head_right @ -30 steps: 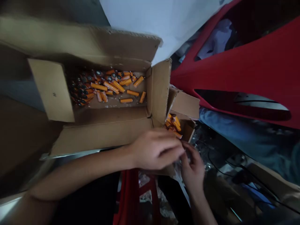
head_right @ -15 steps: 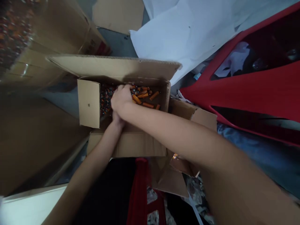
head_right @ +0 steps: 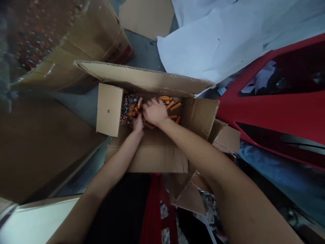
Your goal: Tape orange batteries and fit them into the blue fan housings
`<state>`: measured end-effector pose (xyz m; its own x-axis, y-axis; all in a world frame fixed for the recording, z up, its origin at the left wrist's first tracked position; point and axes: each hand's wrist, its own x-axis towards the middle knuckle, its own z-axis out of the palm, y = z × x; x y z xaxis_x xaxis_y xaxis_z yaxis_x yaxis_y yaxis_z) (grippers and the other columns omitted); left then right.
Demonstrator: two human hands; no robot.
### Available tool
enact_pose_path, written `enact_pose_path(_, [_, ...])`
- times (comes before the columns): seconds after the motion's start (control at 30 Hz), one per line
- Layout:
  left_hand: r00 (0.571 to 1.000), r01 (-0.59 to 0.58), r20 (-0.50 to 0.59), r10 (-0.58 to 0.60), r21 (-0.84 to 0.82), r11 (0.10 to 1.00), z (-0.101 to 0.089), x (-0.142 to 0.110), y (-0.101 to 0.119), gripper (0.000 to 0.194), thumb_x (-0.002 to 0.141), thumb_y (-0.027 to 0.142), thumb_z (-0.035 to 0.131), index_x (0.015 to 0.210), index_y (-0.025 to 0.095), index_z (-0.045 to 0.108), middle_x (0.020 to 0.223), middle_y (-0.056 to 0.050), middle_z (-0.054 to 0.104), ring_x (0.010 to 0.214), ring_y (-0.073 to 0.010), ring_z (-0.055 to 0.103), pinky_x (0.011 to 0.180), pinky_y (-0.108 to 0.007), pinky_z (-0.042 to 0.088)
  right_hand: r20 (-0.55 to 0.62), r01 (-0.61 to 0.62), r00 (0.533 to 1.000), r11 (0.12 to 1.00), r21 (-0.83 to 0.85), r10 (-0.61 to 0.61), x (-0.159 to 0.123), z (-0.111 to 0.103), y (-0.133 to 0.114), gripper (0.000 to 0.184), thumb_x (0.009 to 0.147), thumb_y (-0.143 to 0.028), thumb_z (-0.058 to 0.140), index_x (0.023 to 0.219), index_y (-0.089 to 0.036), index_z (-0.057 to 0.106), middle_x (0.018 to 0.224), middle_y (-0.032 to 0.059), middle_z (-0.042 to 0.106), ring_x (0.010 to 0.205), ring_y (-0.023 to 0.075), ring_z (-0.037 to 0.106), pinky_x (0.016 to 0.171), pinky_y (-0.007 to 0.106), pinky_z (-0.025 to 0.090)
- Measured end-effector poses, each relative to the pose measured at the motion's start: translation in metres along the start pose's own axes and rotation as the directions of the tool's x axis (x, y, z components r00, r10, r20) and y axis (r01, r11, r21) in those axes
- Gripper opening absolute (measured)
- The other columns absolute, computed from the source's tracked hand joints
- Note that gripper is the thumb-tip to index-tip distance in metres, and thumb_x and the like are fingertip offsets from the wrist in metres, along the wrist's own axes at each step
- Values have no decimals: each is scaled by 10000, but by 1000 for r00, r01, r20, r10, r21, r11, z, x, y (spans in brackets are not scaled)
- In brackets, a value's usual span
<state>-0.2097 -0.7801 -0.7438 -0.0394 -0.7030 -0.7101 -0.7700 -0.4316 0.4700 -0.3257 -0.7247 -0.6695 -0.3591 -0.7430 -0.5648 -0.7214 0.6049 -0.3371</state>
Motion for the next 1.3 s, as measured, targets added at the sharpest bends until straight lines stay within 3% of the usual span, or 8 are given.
enact_pose_path(0.1, [998, 9, -56, -8, 27, 1000, 2, -2, -2, 587, 835, 397, 825, 1324, 222, 550, 1537, -187, 541, 1538, -356, 405, 1276, -551, 283, -162, -151, 975, 988, 28, 154, 10, 9, 15, 519, 1078, -345, 338, 1461, -120, 608, 1532, 221, 590, 1440, 392, 446, 1206, 672, 276])
enact_pose_path(0.2, [999, -30, -11, 31, 19, 999, 5, -4, 0, 369, 839, 267, 801, 1156, 207, 621, 1322, -142, 692, 1393, -306, 576, 1210, -454, 405, -85, -175, 981, 984, 33, 177, 10, 20, 16, 526, 1080, -399, 354, 1380, -96, 662, 1396, 241, 677, 1392, 403, 478, 1175, 638, 334])
enact_pose_path(0.3, [996, -77, 43, 78, -26, 997, 5, -4, 2, 457, 790, 233, 831, 1196, 211, 623, 1232, -103, 741, 1228, -255, 683, 1099, -364, 499, 25, -158, 987, 986, 60, 157, 2, 20, 25, 467, 1068, -391, 394, 1284, -128, 714, 1258, 227, 738, 1291, 385, 571, 1108, 567, 424])
enact_pose_path(0.5, [968, -149, 177, 175, -150, 977, 0, 0, 5, 387, 753, 212, 804, 1122, 231, 688, 1164, -45, 770, 1133, -219, 720, 1011, -305, 531, -136, -285, 943, 947, 149, 305, -13, 30, 54, 499, 1075, -400, 389, 1483, -206, 603, 1648, 157, 472, 1468, 434, 377, 1169, 711, 309])
enact_pose_path(0.8, [882, -76, 461, 96, -62, 995, -7, -2, 18, 405, 642, 182, 869, 1025, 204, 739, 1041, -54, 794, 1037, -261, 740, 1000, -377, 550, 127, -474, 878, 795, 378, 462, -20, 55, 34, 541, 1070, -572, 416, 1297, -197, 732, 1337, 179, 702, 1319, 340, 597, 1173, 569, 368])
enact_pose_path(0.97, [793, 2, 609, 7, -15, 1000, -17, 3, 22, 275, 710, 334, 853, 933, 192, 774, 866, -58, 797, 885, -263, 757, 839, -357, 600, 405, -556, 829, 491, 671, 385, -18, 59, 48, 632, 1039, -701, 416, 1055, -189, 785, 1069, 107, 807, 999, 251, 746, 908, 347, 553])
enact_pose_path(1.13, [752, 36, 657, -44, 25, 999, -26, 9, 24, 313, 679, 388, 903, 910, 209, 789, 783, -46, 786, 816, -258, 758, 805, -348, 606, 367, -486, 868, 422, 765, 333, -25, 62, 41, 647, 993, -768, 464, 1098, -217, 788, 1170, 96, 801, 1091, 251, 732, 1000, 361, 529])
enact_pose_path(1.3, [710, 197, 680, -183, 57, 979, -24, 8, 24, 364, 758, 505, 871, 938, 202, 779, 786, -85, 783, 758, -277, 763, 780, -409, 626, 570, -597, 792, 82, 798, 217, -25, 58, 39, 705, 991, -812, 376, 1174, -247, 757, 1092, 81, 810, 871, 223, 752, 878, 403, 599])
